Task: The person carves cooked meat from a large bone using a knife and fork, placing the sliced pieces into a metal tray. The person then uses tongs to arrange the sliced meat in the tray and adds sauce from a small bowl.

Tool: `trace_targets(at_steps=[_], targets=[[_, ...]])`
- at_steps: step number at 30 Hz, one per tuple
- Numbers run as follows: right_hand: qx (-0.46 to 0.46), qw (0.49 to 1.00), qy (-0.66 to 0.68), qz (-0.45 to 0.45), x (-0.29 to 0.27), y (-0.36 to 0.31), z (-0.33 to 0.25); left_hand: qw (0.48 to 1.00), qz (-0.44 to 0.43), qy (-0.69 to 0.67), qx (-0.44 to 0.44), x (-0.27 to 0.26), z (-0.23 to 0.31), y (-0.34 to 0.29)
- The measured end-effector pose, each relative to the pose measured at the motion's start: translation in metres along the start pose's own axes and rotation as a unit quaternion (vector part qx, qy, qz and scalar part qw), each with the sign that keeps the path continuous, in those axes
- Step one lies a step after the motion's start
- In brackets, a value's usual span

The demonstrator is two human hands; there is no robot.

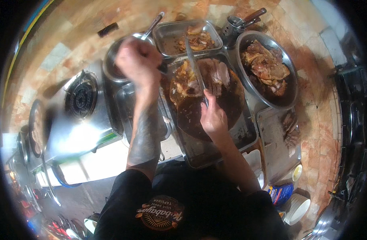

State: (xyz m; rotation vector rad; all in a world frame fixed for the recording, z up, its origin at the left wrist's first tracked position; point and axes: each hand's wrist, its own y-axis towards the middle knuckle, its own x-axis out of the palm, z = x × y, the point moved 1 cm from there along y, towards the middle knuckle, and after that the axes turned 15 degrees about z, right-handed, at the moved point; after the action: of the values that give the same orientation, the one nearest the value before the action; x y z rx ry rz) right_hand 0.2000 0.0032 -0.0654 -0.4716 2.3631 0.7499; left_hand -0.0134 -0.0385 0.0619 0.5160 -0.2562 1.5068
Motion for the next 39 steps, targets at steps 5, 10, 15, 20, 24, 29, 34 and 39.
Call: trace_targets(at_steps=[5,10,15,20,24,29,34,39], targets=[[-0.021,0.999,0.034,0.034,-0.022,-0.017,-0.011,0.999,-0.034,-0.013,0.009,-0.002,-0.040,-0.007],[-0.036,0.999,-0.020,0.019,-0.014,-0.005,-0.017,0.995,-0.090,-0.037,0.024,0.003,-0.043,-0.010],[-0.072,0.990,0.062,0.102,-0.002,0.052,-0.023,0.994,-0.096,-0.006,0.047,0.011,-0.037,-0.019],[0.072,0.990,-0.099,-0.068,-0.013,0.068,-0.049,0.990,-0.115,-0.002,0.077,0.009,-0.039,-0.023],[0.136,0.964,-0.138,-0.184,-0.030,0.075,-0.058,0.994,-0.083,0.020,0.072,0.008,-0.038,-0.023],[-0.090,0.982,0.045,0.158,-0.035,0.058,-0.055,0.996,-0.087,0.004,0.032,0.010,-0.032,-0.026],[0.111,0.985,-0.092,-0.099,-0.022,0.036,-0.033,0.993,-0.097,0.023,0.069,0.008,-0.031,-0.025],[0.030,0.999,-0.011,0.038,-0.024,0.023,-0.027,0.996,-0.084,0.005,0.031,0.010,-0.037,-0.027]])
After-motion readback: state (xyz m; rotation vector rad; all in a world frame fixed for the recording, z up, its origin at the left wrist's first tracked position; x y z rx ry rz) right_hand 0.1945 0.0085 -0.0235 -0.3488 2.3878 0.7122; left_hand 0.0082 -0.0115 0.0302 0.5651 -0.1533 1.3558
